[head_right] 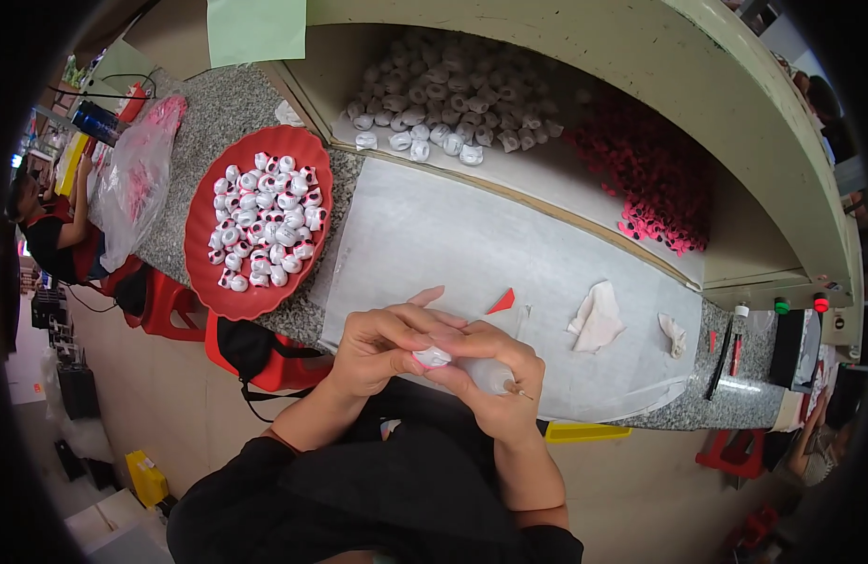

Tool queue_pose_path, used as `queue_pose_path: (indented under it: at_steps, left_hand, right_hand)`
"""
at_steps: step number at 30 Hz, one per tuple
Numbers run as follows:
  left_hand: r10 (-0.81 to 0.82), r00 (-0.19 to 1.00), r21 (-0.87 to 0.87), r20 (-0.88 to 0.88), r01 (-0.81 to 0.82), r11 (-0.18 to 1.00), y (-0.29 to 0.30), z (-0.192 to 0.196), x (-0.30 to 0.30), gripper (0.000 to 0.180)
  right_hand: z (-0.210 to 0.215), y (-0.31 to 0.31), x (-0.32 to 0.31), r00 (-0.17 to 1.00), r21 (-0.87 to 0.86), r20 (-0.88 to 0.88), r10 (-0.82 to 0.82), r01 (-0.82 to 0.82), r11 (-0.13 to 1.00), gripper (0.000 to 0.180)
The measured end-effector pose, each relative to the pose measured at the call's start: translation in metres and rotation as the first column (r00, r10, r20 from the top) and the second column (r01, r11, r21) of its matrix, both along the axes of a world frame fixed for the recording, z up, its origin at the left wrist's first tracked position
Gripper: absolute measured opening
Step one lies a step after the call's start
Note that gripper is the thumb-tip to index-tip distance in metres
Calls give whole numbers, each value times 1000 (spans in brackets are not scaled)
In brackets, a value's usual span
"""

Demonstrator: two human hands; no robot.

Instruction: Assembling small white and red components at a workbench using a squeeze bottle to apply liquid.

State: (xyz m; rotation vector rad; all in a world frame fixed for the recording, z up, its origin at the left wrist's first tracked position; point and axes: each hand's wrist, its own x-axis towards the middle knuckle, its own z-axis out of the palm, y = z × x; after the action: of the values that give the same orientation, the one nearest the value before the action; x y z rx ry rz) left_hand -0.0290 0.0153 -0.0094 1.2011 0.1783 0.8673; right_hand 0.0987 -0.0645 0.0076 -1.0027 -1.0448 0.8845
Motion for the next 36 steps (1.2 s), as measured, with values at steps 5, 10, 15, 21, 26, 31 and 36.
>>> queue_pose_path:
  at_steps: [5,10,15,21,26,31,36]
  left_hand:
    - [28,997,-5,-73,-28,1000,-1,7,3,13]
    - [11,995,29,-100,-8,1000,-1,8,-1,12]
    - [111,990,106,-83,-102,989,-6,10,-3,13]
    - [92,987,6,-134,-92,996,3,16,-14,14]
    - [720,635,514,-281,-533,672,50,28,-76,18]
    - [882,404,879,-241,-294,374,78,45,-40,25]
    - [722,691,989,-43,-73,129,127,13,101,21]
  right_hand:
    - [6,0,-6,979,-96,-197,-53,34,995,21]
    - [1,-2,-6,976,-85,-216,-38,20,996,20]
    - [-2,0,-12,964,-22,-264,-36,31,999,20]
    - [-6,11,-18,946,-84,-323,-22,-5,996,29]
    - [-1,13,2,974,-174,-190,125,-159,972,49]
    - [-10,-2,27,987,-292,-137,-83,40,955,43]
    - [0,-20,34,966,-270,-183,-182,129,954,41]
